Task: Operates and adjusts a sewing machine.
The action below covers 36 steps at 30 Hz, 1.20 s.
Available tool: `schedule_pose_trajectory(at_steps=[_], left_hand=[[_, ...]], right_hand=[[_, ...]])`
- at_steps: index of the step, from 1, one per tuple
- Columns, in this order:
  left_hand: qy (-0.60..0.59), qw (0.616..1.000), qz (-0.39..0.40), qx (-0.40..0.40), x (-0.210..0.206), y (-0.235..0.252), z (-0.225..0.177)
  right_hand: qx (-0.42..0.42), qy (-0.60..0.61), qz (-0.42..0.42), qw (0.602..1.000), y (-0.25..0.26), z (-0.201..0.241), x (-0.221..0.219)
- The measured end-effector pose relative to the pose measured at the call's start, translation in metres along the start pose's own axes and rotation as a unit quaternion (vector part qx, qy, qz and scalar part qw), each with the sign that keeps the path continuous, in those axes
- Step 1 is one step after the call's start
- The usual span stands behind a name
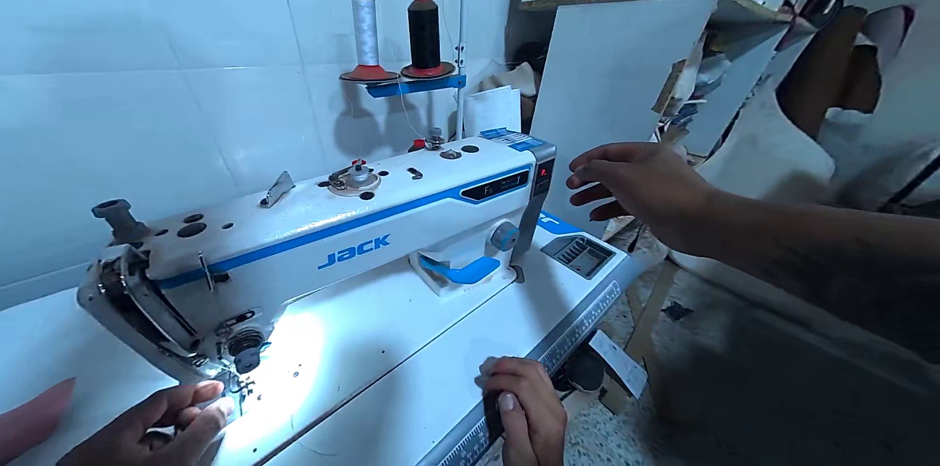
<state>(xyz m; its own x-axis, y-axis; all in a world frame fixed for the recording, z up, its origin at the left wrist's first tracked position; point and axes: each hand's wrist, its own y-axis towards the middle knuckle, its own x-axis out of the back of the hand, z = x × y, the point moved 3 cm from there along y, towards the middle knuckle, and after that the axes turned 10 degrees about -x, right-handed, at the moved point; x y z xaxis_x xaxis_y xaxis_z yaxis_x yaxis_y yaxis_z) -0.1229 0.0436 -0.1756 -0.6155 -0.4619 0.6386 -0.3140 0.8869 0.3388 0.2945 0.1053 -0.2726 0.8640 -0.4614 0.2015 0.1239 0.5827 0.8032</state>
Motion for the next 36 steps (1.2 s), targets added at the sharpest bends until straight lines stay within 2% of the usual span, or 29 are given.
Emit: schedule_pose_trajectory(at_steps=[2,3,5,6,8,10,11,13,16,20,23,26,29,32,34,36], left_hand=[[0.021,1.0,-0.017,-0.013,-0.004,0.001,0.006],[0.024,0.999,-0.026,-0.027,-0.005,-0.002,0.006],[0.014,0.997,-0.045,-0.067,-0.004,-0.012,0.004],[0.005,0.996,-0.044,-0.076,-0.004,-0.016,0.001],[-0.002,0.997,-0.028,-0.072,-0.002,-0.02,-0.013],[0.031,0.994,0.009,-0.1,-0.005,-0.018,-0.026],[0.05,0.989,0.038,-0.133,-0.007,-0.018,-0.029],[0.082,0.971,0.086,-0.209,-0.016,-0.018,-0.028],[0.095,0.966,0.143,-0.194,-0.027,-0.02,-0.032],[0.111,0.962,0.161,-0.191,-0.033,-0.016,-0.037],[0.135,0.958,0.163,-0.193,-0.036,-0.015,-0.038],[0.144,0.955,0.174,-0.19,-0.036,-0.014,-0.039],[0.153,0.944,0.177,-0.233,-0.03,-0.022,-0.047],[0.128,0.949,0.121,-0.262,-0.024,-0.026,-0.04],[0.124,0.953,0.099,-0.259,-0.029,-0.024,-0.029],[0.132,0.952,0.094,-0.258,-0.026,-0.031,-0.033]], right_hand=[[-0.025,-0.028,0.03,0.999,0.033,0.001,-0.003],[-0.01,-0.049,0.036,0.998,0.057,0.006,-0.004],[0.019,-0.081,0.022,0.996,0.102,0.034,0.0],[-0.004,-0.082,0.025,0.996,0.121,0.057,0.008],[-0.132,0.021,0.069,0.989,0.152,0.1,0.026],[-0.255,0.227,0.078,0.937,0.18,0.122,0.035],[-0.265,0.296,0.071,0.915,0.186,0.131,0.035],[-0.224,0.368,0.078,0.899,0.179,0.142,0.029],[-0.182,0.366,0.083,0.909,0.157,0.117,0.005],[-0.182,0.288,0.044,0.939,0.126,0.078,-0.008],[-0.11,0.197,0.02,0.974,0.108,0.049,0.002],[-0.068,0.13,0.01,0.989,0.106,0.027,0.018],[-0.102,0.081,-0.007,0.991,0.098,0.035,0.054],[-0.105,0.069,-0.037,0.991,0.08,0.045,0.086],[-0.123,0.049,-0.034,0.991,0.075,0.031,0.089],[-0.178,0.022,-0.001,0.984,0.07,0.016,0.076]])
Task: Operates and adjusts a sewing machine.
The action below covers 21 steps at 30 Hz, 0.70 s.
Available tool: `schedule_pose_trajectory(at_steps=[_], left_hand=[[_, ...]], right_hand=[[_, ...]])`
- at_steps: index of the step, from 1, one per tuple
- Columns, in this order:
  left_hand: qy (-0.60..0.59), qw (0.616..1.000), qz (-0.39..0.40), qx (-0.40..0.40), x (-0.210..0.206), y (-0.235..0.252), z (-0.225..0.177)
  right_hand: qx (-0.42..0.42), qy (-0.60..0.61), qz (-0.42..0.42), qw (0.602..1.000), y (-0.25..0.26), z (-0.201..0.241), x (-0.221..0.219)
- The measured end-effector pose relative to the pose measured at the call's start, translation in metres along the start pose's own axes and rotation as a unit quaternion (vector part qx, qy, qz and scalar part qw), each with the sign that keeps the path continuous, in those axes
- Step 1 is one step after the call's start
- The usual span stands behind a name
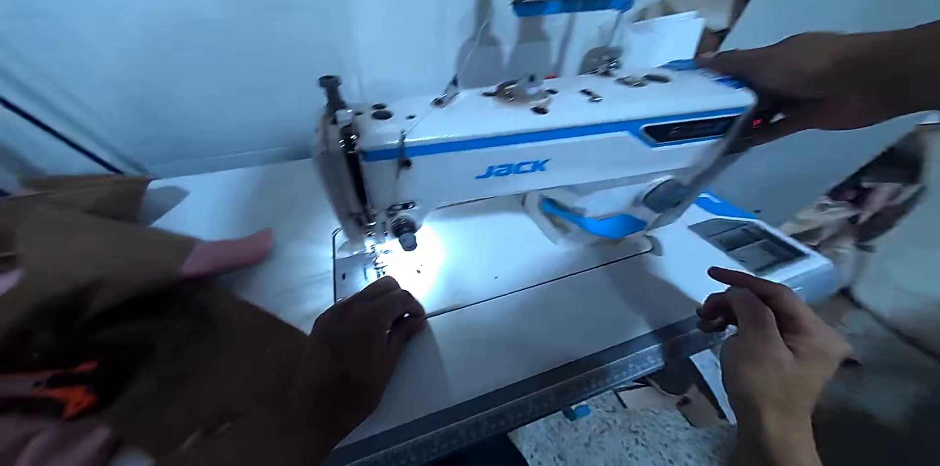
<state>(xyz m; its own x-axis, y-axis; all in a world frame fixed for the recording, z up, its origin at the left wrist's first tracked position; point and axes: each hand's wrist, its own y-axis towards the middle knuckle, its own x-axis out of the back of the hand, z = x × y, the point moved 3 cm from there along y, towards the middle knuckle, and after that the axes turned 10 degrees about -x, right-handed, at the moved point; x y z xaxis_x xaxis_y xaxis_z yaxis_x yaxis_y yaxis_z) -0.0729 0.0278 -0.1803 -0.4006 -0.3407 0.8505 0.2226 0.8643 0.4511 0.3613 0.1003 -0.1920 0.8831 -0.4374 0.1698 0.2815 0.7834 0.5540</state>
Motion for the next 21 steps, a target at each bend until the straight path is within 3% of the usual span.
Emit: schedule_pose_trajectory(at_steps=[2,5,10,15,18,21], left_hand=[[0.029,0.999,0.01,-0.018,0.015,-0.003,-0.023],[0.063,0.996,0.038,-0.054,0.032,0.001,-0.041],[0.076,0.994,0.053,-0.061,0.033,-0.005,-0.034],[0.02,0.993,0.099,0.066,0.0,0.003,0.028],[0.011,0.991,0.059,0.117,0.004,0.004,0.043],[0.006,0.97,0.042,0.238,0.01,0.01,0.052]], right_hand=[[-0.033,-0.021,0.04,0.998,-0.006,-0.009,-0.016],[0.031,-0.022,0.092,0.995,-0.018,-0.002,-0.036],[0.116,-0.267,0.176,0.94,0.018,-0.01,-0.047],[0.159,-0.345,0.249,0.891,0.025,-0.031,-0.05],[0.169,-0.36,0.249,0.883,0.024,-0.032,-0.049],[0.164,-0.366,0.237,0.885,0.02,-0.033,-0.047]])
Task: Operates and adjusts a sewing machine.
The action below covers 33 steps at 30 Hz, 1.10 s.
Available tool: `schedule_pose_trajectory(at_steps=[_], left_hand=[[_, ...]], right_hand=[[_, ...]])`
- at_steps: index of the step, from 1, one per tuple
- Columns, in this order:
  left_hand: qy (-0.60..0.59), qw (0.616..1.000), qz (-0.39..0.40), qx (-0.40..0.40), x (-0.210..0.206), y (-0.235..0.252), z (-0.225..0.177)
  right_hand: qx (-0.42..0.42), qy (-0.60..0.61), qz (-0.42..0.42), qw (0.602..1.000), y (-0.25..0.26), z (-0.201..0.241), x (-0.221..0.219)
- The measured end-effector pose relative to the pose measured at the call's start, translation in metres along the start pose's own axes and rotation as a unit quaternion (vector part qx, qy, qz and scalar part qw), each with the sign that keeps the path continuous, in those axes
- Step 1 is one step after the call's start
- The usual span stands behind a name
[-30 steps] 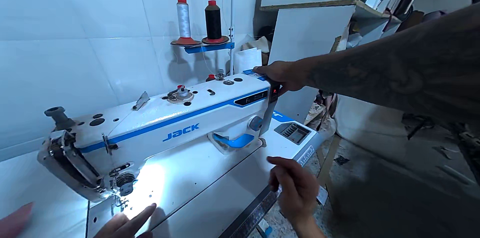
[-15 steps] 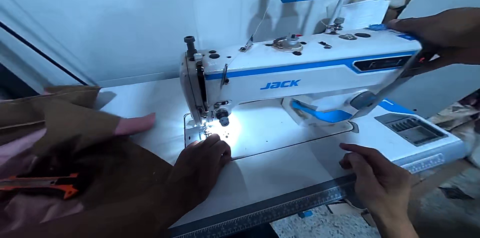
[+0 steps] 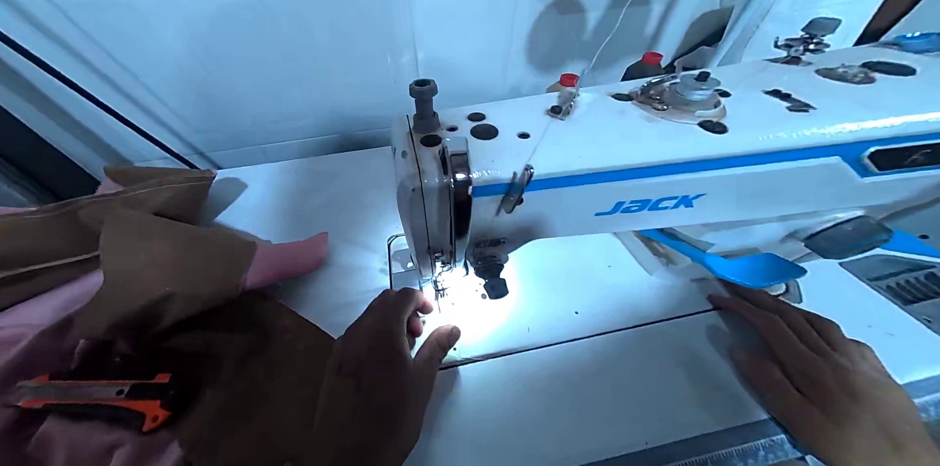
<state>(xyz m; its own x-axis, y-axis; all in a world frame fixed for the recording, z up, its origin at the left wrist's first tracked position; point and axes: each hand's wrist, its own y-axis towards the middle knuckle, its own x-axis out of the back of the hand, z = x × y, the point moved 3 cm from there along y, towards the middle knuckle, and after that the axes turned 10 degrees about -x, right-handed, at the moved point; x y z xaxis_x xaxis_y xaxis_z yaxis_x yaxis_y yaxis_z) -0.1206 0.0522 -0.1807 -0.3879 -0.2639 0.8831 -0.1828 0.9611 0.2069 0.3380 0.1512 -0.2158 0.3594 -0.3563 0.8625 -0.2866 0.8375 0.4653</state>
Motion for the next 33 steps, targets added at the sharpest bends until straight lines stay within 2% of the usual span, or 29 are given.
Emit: schedule_pose_trajectory(at_steps=[3,6,9,11,13,14,15,17,19,22,24,25,27,28,29,30,33], left_hand=[[0.018,0.994,-0.041,0.101,-0.009,0.006,-0.007],[0.045,0.987,-0.094,0.119,0.002,-0.01,-0.039],[0.065,0.986,-0.085,0.125,0.022,-0.035,-0.071],[0.073,0.989,-0.074,0.11,0.021,-0.033,-0.072],[0.048,0.993,-0.016,0.107,0.027,-0.03,-0.062],[0.044,0.995,-0.007,0.084,0.03,-0.038,-0.051],[0.066,0.996,-0.043,0.032,0.027,-0.059,-0.036],[0.13,0.959,-0.222,-0.121,0.005,-0.119,0.003],[0.169,0.936,-0.27,-0.149,-0.004,-0.141,0.023],[0.2,0.932,-0.269,-0.137,-0.003,-0.141,0.027],[0.21,0.931,-0.261,-0.145,0.002,-0.135,0.023],[0.216,0.934,-0.234,-0.16,0.011,-0.123,0.014],[0.211,0.945,-0.126,-0.217,0.045,-0.074,-0.012],[0.21,0.946,-0.082,-0.234,0.054,-0.063,-0.017],[0.217,0.943,-0.073,-0.243,0.055,-0.068,-0.017],[0.222,0.938,-0.117,-0.238,0.049,-0.088,-0.014],[0.24,0.903,-0.339,-0.11,0.003,-0.175,0.018]], right_hand=[[-0.003,-0.003,-0.004,1.0,-0.001,0.003,0.001],[-0.009,-0.007,0.008,1.0,0.0,0.006,0.003],[-0.032,0.001,0.03,0.999,-0.003,0.008,0.004],[-0.043,0.006,0.039,0.998,-0.003,0.008,0.005],[-0.048,0.008,0.042,0.998,-0.003,0.01,0.005],[-0.049,0.009,0.043,0.998,-0.004,0.012,0.006],[-0.047,0.008,0.043,0.998,-0.005,0.013,0.007],[-0.037,-0.004,0.054,0.998,-0.009,0.015,0.008],[-0.015,-0.01,0.043,0.999,-0.015,0.022,0.006],[0.021,0.001,-0.018,1.0,-0.022,0.034,-0.002],[0.039,-0.003,-0.03,0.999,-0.023,0.044,-0.004],[0.037,-0.01,-0.026,0.999,-0.024,0.049,-0.005],[0.032,-0.027,-0.019,0.999,-0.03,0.059,-0.006],[0.033,-0.036,-0.02,0.999,-0.035,0.065,-0.005],[0.039,-0.042,-0.022,0.998,-0.04,0.069,-0.004],[0.053,-0.047,-0.026,0.997,-0.046,0.073,-0.001],[0.111,-0.041,-0.052,0.992,-0.056,0.067,-0.001]])
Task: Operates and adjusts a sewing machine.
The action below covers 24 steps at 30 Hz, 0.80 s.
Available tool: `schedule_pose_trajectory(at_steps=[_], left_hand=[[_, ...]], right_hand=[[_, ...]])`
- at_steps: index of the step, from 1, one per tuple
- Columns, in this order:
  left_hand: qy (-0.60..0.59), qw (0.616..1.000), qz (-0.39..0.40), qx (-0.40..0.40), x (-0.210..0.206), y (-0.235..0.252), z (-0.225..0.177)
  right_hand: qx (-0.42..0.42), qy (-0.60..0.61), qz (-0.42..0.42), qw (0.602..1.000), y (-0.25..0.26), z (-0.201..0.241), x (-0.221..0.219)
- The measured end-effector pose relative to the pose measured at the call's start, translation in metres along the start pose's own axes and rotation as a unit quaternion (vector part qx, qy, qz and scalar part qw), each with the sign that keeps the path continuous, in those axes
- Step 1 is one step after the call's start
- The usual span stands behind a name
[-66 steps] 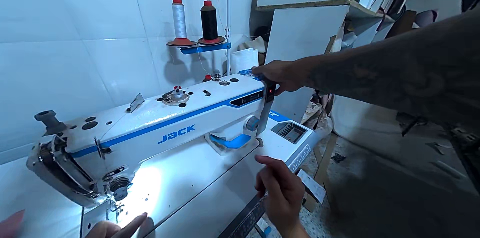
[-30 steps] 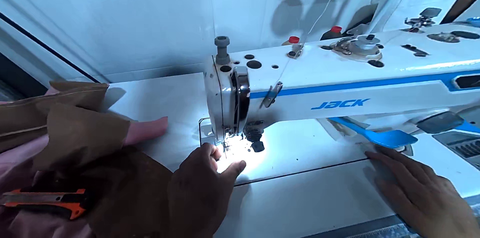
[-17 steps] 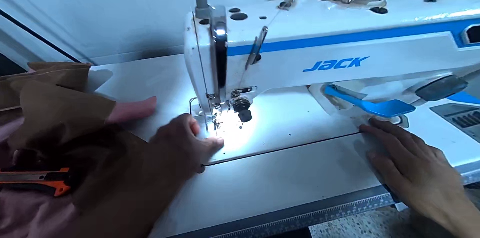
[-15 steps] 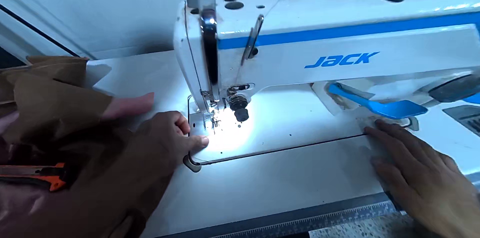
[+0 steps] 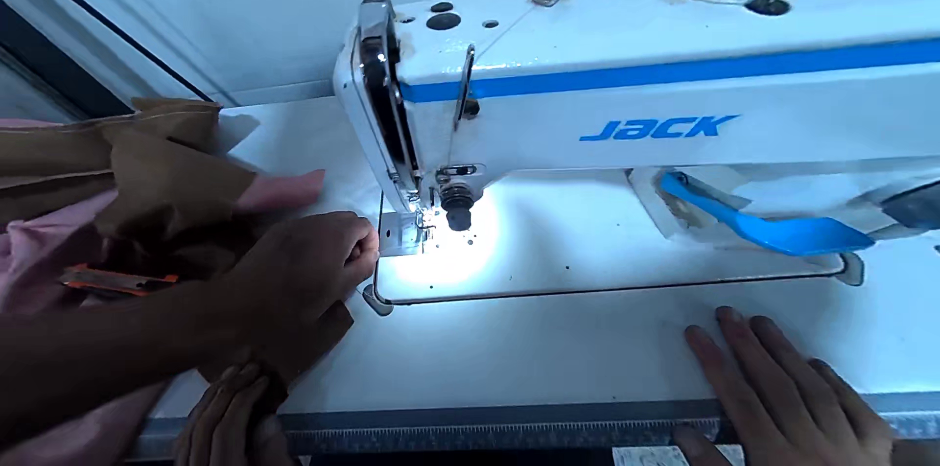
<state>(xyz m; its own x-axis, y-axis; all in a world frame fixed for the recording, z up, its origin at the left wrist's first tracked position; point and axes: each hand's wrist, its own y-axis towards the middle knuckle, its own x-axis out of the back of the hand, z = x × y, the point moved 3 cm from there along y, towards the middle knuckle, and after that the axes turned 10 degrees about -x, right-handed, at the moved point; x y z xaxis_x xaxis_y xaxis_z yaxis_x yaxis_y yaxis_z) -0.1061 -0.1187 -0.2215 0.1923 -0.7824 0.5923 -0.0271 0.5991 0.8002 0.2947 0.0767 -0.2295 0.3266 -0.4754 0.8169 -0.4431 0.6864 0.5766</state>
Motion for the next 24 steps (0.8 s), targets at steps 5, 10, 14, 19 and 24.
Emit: schedule_pose_trajectory(at_steps=[5,10,14,19,24], left_hand=[[0.013,0.997,-0.055,0.06,0.025,-0.037,-0.001],[-0.003,0.999,-0.026,0.034,0.032,-0.046,0.003],[-0.019,0.998,-0.03,0.049,0.034,-0.044,-0.001],[-0.021,0.999,-0.022,0.035,0.035,-0.05,0.004],[-0.014,0.999,-0.024,0.046,0.035,-0.05,0.0]], right_hand=[[0.037,0.023,-0.002,0.999,-0.021,-0.01,0.001],[0.062,0.008,-0.005,0.998,-0.022,-0.013,0.005],[0.066,0.005,-0.032,0.997,-0.018,-0.012,0.005],[0.035,0.044,-0.076,0.995,-0.023,-0.012,-0.007],[0.018,0.073,-0.099,0.992,-0.025,-0.008,-0.01]])
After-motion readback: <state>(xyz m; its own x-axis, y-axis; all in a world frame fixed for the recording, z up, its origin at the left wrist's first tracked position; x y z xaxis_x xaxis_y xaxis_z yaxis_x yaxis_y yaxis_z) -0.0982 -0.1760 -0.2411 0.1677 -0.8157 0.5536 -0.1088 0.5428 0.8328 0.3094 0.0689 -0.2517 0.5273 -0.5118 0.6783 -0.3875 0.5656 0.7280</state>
